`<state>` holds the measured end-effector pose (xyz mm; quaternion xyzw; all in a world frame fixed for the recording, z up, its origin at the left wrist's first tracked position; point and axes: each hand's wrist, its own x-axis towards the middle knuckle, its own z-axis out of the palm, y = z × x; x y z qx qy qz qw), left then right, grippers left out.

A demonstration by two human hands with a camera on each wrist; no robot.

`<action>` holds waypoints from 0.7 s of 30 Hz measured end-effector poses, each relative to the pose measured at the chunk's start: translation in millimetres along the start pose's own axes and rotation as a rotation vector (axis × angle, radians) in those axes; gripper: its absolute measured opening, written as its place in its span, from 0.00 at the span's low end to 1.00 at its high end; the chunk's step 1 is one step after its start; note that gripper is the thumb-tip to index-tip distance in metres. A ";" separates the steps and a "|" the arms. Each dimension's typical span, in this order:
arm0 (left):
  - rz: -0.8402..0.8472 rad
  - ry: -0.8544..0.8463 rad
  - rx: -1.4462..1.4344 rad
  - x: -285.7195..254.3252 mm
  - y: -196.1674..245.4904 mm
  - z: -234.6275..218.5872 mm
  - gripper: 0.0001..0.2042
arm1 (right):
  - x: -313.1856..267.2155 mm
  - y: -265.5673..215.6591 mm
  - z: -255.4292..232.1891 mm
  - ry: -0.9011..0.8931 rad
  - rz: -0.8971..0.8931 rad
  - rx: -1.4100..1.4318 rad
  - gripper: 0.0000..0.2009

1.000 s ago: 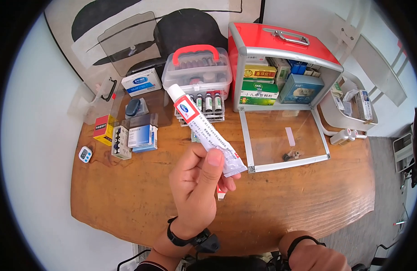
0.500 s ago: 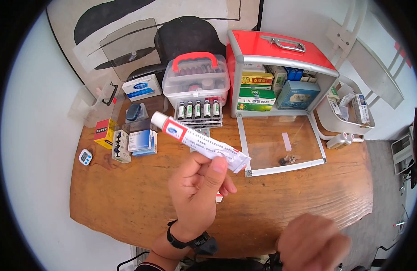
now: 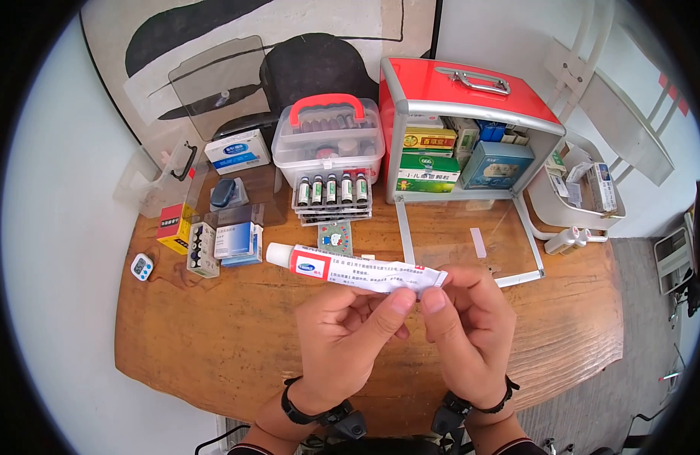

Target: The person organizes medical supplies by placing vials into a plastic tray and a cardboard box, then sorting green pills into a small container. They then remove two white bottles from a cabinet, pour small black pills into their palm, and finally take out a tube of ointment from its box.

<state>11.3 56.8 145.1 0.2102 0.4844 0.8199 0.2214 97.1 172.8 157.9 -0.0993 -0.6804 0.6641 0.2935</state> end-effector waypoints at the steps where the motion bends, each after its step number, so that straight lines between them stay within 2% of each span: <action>1: -0.023 -0.012 0.027 0.4 0.7 -1.6 0.12 | 0.2 0.3 0.3 0.014 0.007 0.014 0.09; 3: -0.044 -0.023 0.050 2.0 3.3 -4.9 0.14 | 1.2 0.2 -3.5 0.014 0.014 0.036 0.09; 8: 0.103 0.144 0.097 12.1 8.5 -13.6 0.19 | 2.6 -5.1 -3.6 0.056 0.058 0.111 0.08; 10: 0.101 0.163 0.090 12.2 10.6 -12.7 0.20 | 2.4 -3.0 -3.4 0.042 0.058 0.152 0.09; 12: 0.085 0.069 -0.026 9.6 9.9 -17.2 0.19 | 2.6 -1.3 -1.2 0.043 0.034 0.101 0.09; 16: -0.003 0.039 -0.020 5.9 11.5 -12.6 0.19 | 3.5 1.5 -2.9 -0.014 0.034 -0.076 0.09; 21: 0.033 -0.023 -0.016 6.2 13.8 -13.6 0.19 | 2.7 9.5 -5.7 0.009 -0.063 -0.026 0.09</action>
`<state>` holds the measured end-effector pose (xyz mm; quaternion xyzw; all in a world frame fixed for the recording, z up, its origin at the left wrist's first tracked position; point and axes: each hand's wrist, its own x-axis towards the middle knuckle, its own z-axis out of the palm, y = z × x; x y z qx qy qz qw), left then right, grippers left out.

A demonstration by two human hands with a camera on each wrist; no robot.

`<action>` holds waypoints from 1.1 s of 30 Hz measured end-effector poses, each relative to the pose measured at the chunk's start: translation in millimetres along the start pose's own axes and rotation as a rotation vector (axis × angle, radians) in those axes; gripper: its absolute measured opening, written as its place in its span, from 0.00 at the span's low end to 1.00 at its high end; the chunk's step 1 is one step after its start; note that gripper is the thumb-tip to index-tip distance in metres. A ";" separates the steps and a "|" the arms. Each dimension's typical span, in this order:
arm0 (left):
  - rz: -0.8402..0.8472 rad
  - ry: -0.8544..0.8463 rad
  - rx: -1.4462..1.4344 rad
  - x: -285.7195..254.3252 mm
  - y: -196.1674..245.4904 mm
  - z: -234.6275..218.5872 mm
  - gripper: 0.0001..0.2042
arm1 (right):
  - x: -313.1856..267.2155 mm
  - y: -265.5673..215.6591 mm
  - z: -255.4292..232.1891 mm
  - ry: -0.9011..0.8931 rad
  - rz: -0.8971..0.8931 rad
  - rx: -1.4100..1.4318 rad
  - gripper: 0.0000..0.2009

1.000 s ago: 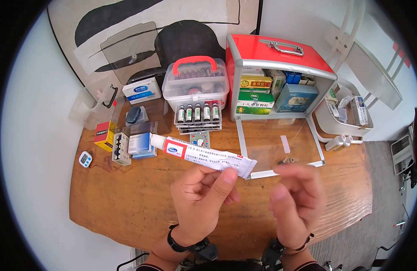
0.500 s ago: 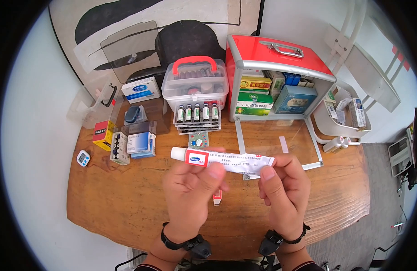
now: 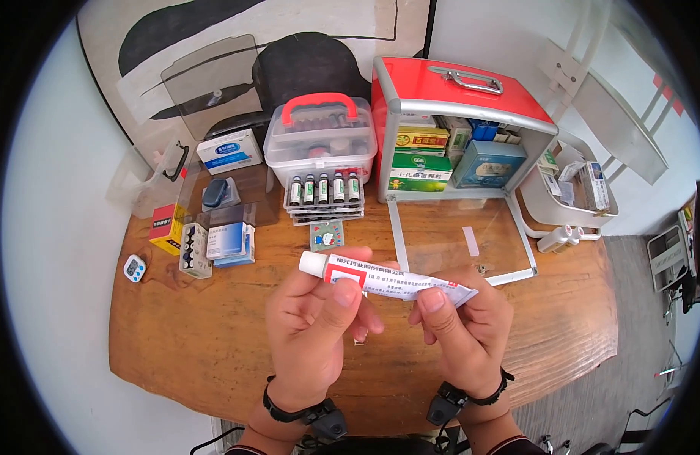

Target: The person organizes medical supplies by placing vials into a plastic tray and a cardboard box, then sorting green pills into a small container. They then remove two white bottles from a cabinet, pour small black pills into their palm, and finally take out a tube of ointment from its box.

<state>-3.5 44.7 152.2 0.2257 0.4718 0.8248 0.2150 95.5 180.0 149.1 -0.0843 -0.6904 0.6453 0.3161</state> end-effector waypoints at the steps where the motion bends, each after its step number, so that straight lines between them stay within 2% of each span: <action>1: -0.001 -0.002 0.000 0.9 0.0 0.7 0.19 | 0.0 0.2 -1.0 -0.004 -0.025 -0.016 0.09; 3: 0.078 0.107 0.087 2.9 -0.5 2.1 0.21 | -1.1 -4.4 -3.3 -0.015 0.002 -0.021 0.09; 9: 0.153 0.090 0.082 4.0 -1.5 -4.5 0.19 | -0.1 -3.0 -1.1 -0.023 0.026 0.031 0.09; 17: 0.160 0.052 0.072 2.7 -0.2 -3.3 0.19 | 1.0 -7.5 4.1 0.008 0.004 0.062 0.13; 19: 0.156 0.050 0.067 2.4 0.5 -2.5 0.18 | 1.5 -7.7 8.2 0.098 -0.032 0.101 0.13; 20: 0.154 0.049 0.075 2.3 1.0 -1.9 0.18 | 1.1 -7.0 5.2 0.098 -0.032 0.101 0.13; 22: 0.151 0.049 0.081 2.1 1.2 -1.3 0.19 | -0.4 -5.1 -3.7 -0.016 -0.046 0.132 0.12; 33: 0.148 0.038 0.076 2.7 -0.6 -1.3 0.19 | -1.6 -5.0 -4.5 -0.004 -0.034 0.170 0.13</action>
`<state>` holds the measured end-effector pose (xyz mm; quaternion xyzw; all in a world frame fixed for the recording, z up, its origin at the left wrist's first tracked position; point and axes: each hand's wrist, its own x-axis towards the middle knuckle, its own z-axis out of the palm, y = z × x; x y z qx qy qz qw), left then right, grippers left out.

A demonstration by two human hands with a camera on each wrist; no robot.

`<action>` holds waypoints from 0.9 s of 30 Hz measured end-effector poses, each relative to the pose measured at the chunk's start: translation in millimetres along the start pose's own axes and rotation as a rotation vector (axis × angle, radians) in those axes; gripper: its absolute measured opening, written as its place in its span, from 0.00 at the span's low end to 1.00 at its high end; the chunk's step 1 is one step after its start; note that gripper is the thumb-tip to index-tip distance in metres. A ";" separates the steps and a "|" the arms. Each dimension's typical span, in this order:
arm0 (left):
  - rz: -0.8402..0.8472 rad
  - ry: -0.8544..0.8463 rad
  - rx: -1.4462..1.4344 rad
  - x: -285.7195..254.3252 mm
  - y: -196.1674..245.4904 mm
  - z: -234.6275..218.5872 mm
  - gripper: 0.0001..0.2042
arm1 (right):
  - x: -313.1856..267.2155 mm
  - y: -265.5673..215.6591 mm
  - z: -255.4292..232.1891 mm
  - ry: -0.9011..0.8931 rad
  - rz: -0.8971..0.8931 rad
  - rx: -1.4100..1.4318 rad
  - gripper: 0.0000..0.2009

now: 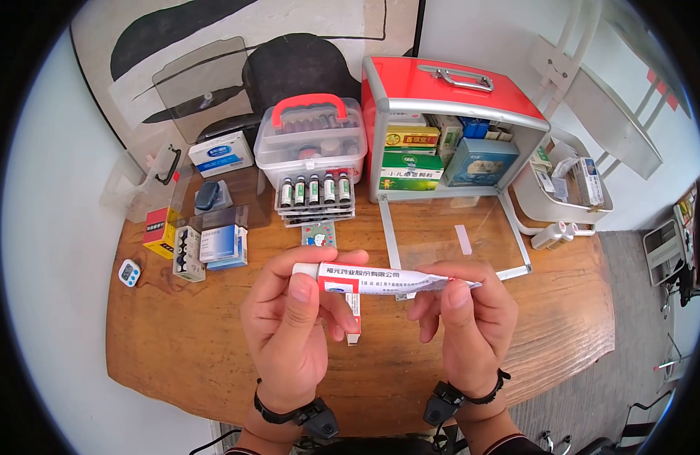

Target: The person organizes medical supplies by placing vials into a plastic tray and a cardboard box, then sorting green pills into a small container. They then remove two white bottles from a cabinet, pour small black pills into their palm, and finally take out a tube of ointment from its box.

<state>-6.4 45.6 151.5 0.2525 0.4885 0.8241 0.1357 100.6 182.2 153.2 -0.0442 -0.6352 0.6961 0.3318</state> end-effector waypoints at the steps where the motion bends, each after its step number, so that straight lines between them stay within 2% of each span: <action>1: -0.001 -0.001 -0.001 0.2 0.0 0.0 0.19 | 0.0 0.4 0.7 0.009 -0.004 -0.004 0.13; 12: -0.078 0.018 -0.021 2.6 0.8 1.2 0.18 | 0.7 -2.5 1.3 0.060 0.025 -0.105 0.12; 25: -0.074 0.081 -0.019 3.8 -3.0 -0.4 0.17 | 5.6 -3.7 7.7 0.143 0.091 -0.114 0.15; 27: -0.112 0.034 0.097 3.9 -1.4 1.5 0.18 | 4.9 -1.1 3.6 0.125 0.096 -0.179 0.16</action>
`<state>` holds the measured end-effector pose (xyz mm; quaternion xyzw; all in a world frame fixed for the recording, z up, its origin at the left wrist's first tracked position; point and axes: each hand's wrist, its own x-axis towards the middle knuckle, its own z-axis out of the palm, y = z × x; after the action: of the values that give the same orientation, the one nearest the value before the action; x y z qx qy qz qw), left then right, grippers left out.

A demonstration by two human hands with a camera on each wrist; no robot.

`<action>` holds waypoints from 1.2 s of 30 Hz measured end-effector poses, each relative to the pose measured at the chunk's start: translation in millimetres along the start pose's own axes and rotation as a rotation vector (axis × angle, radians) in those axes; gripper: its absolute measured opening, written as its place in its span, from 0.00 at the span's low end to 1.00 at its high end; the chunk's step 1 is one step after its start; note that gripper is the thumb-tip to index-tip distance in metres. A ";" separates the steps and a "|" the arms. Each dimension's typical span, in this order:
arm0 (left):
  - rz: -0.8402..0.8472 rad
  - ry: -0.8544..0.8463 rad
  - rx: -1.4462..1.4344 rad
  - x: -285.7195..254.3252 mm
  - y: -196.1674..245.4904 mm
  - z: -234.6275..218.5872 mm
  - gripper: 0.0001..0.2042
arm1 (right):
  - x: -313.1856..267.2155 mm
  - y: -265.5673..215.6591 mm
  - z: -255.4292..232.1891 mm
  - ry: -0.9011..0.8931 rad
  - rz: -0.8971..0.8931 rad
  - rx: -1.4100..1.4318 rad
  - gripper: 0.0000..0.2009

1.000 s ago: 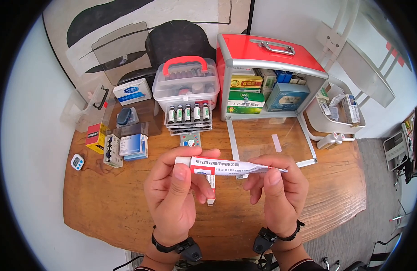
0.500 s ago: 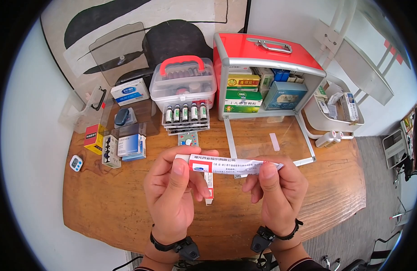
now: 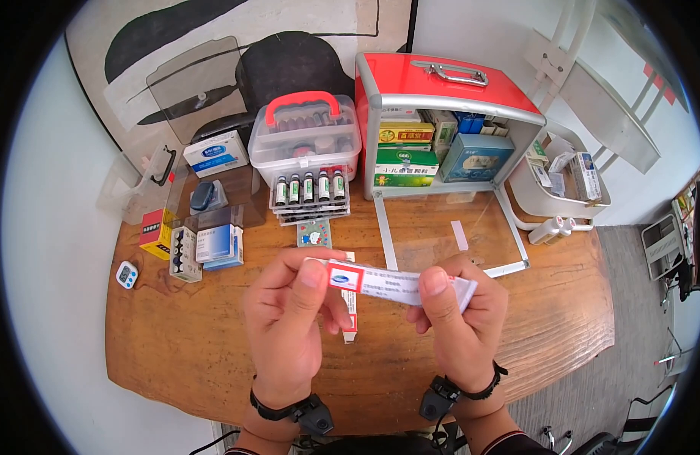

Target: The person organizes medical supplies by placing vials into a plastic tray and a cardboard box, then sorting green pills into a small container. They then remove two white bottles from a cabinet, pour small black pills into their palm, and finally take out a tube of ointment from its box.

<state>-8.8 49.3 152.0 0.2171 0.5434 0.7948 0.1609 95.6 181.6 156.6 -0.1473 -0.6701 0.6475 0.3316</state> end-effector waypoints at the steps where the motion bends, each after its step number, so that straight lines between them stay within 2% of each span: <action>1: -0.001 0.001 0.000 -0.3 -0.2 0.3 0.18 | 0.0 1.9 -1.2 -0.017 -0.001 -0.066 0.17; 10: -0.014 -0.023 -0.005 0.1 -0.3 -0.4 0.18 | 1.9 2.7 -0.7 -0.018 -0.007 -0.054 0.23; 20: -0.011 -0.002 0.001 -1.2 1.6 1.6 0.18 | 2.0 0.6 -0.7 -0.019 0.004 -0.083 0.24; 23: 0.023 0.034 -0.012 -1.1 0.4 1.2 0.18 | 0.3 4.0 -0.8 -0.059 0.021 -0.093 0.24; 25: 0.046 0.063 -0.018 -0.3 -0.2 0.8 0.19 | -0.7 5.9 -1.1 -0.080 0.031 0.056 0.23; 27: 0.052 0.125 -0.043 1.5 0.1 0.4 0.19 | 0.2 4.1 0.3 -0.096 0.022 0.061 0.23; 32: 0.050 0.111 -0.018 0.8 0.6 1.5 0.18 | 2.2 -3.7 2.9 -0.157 0.036 -0.014 0.20; 36: 0.046 0.068 -0.011 0.4 -0.2 -0.7 0.19 | 0.4 -1.1 0.8 -0.186 0.121 0.058 0.21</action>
<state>-9.5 49.0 151.6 0.2017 0.5390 0.8082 0.1251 95.0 181.1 157.8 -0.1170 -0.6688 0.6964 0.2325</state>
